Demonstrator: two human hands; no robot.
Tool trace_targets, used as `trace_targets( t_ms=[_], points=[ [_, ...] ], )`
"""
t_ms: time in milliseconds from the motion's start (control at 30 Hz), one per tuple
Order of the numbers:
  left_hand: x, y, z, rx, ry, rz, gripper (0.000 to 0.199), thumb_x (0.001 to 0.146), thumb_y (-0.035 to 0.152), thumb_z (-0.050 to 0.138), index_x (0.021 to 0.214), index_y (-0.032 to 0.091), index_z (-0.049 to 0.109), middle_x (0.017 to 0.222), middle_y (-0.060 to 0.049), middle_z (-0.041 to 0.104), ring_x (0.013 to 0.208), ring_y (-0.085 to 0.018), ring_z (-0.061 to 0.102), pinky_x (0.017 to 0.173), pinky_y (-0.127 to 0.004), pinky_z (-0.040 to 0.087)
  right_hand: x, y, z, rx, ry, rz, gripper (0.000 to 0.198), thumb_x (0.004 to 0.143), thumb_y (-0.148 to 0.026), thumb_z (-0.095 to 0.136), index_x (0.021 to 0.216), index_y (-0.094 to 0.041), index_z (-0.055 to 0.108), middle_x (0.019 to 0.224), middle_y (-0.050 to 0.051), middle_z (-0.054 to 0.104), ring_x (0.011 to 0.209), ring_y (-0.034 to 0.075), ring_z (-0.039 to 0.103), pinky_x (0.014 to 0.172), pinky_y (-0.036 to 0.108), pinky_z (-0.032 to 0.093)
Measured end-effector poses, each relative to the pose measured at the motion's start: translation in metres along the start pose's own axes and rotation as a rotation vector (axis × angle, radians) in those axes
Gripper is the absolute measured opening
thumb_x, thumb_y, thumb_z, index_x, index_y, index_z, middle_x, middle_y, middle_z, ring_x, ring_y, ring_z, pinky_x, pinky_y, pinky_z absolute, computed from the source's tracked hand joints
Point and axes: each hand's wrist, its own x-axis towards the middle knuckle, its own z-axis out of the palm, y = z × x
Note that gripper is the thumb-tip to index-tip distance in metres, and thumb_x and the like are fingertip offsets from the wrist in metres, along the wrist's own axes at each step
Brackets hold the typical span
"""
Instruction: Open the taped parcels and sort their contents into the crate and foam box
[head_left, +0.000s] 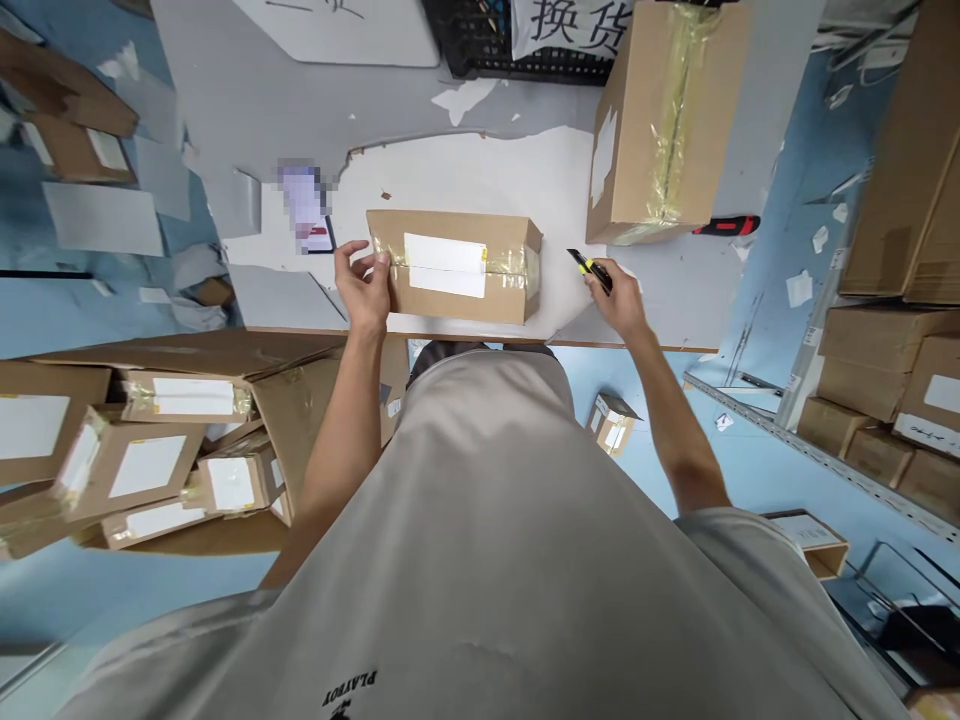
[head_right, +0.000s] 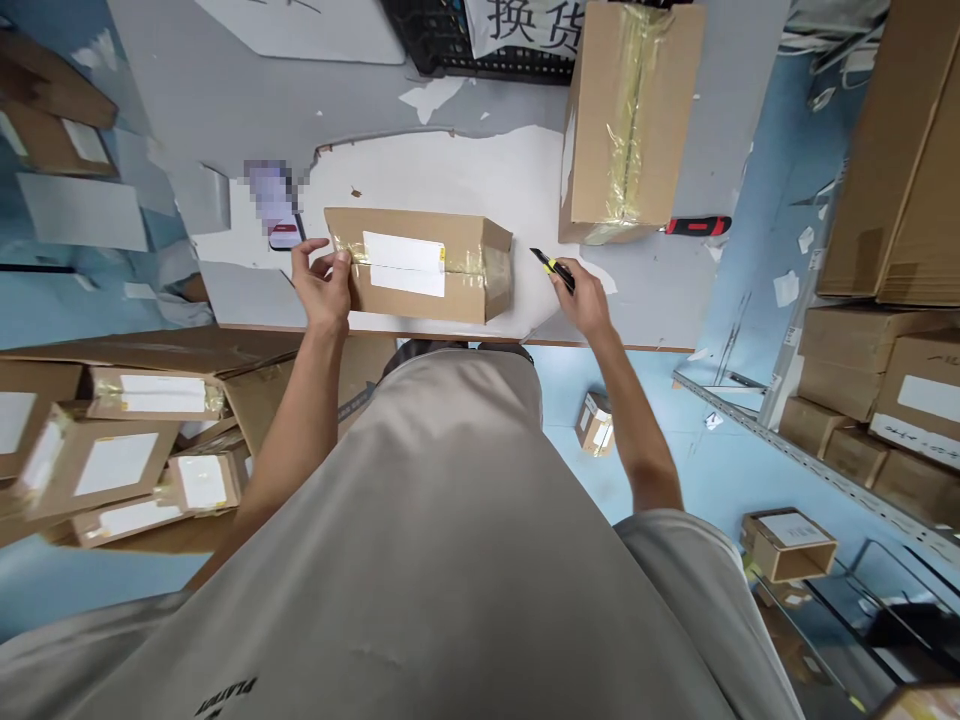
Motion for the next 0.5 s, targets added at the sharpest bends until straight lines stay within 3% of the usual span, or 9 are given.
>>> trace_targets(
  t_ms=[133,267,367,500],
  points=[
    [0.008,-0.012,-0.013,0.007,0.022,-0.029,0.082,0.091,0.102,0.069,0.126,0.027,0.07,0.112,-0.012,0.079,0.117,-0.029,0.08,0.108,-0.045,0.067,0.012,-0.012,0.071,0.552,0.0,0.342,0.043,0.103,-0.066,0.083,0.1,-0.025,0.069,0.08,-0.006,0.071,0.074,0.014,0.069,0.074,0.024,0.055],
    [0.015,-0.025,-0.018,-0.055,0.021,-0.05,0.09,0.082,0.108,0.068,0.122,0.028,0.071,0.119,-0.014,0.078,0.123,-0.031,0.076,0.112,-0.048,0.064,0.014,-0.04,0.113,0.856,-0.048,0.489,0.046,0.097,-0.065,0.09,0.095,-0.025,0.067,0.074,-0.009,0.063,0.066,0.012,0.061,0.068,0.026,0.055],
    [0.017,-0.031,-0.022,-0.045,0.036,-0.035,0.089,0.085,0.107,0.065,0.125,0.027,0.073,0.123,-0.015,0.078,0.128,-0.03,0.074,0.113,-0.047,0.063,0.012,-0.053,0.117,0.937,-0.037,0.457,0.046,0.089,-0.059,0.098,0.103,-0.024,0.071,0.08,-0.01,0.065,0.064,0.01,0.058,0.065,0.025,0.054],
    [0.018,-0.034,-0.018,-0.064,0.019,-0.068,0.082,0.089,0.101,0.071,0.123,0.027,0.076,0.12,-0.013,0.079,0.127,-0.031,0.074,0.111,-0.045,0.064,0.0,-0.07,0.093,0.9,0.031,0.362,0.05,0.084,-0.06,0.102,0.104,-0.024,0.074,0.076,-0.008,0.063,0.062,0.011,0.056,0.063,0.026,0.054]
  ],
)
